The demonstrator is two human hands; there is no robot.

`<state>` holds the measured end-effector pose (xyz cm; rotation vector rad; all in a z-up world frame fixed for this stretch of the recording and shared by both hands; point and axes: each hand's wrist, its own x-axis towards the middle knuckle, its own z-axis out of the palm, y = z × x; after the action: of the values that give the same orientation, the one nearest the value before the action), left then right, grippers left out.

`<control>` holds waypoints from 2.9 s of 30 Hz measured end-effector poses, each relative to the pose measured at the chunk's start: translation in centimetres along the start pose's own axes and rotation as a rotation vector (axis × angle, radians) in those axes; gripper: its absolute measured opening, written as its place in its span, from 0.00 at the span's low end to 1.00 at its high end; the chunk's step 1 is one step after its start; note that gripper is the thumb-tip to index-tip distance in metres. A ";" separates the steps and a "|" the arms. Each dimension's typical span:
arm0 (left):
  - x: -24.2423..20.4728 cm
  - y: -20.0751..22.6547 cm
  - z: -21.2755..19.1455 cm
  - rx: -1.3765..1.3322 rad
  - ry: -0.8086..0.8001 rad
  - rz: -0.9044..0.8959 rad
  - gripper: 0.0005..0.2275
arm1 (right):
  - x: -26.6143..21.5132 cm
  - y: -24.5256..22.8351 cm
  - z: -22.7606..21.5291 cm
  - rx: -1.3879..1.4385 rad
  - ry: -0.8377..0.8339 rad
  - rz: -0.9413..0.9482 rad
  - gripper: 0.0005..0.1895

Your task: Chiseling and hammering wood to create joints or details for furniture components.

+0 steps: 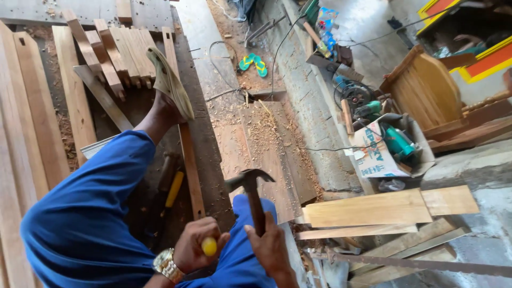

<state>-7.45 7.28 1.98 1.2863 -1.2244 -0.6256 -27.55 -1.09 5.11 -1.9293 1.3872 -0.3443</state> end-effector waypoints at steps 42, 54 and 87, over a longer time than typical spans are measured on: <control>9.7 -5.3 -3.5 -0.200 0.283 -0.322 0.15 | -1.0 8.7 3.1 0.398 -0.073 0.478 0.17; 10.0 -5.2 -2.2 -0.201 0.249 -0.406 0.15 | -1.1 8.3 3.0 0.414 -0.083 0.504 0.17; 8.6 -3.1 -0.6 0.034 0.198 -0.135 0.17 | 1.3 -14.1 -14.4 0.514 0.283 -0.305 0.15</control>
<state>-3.49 -0.98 1.91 1.4320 -0.9958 -0.5609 -25.58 -5.77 24.63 -1.6904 1.0290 -1.0460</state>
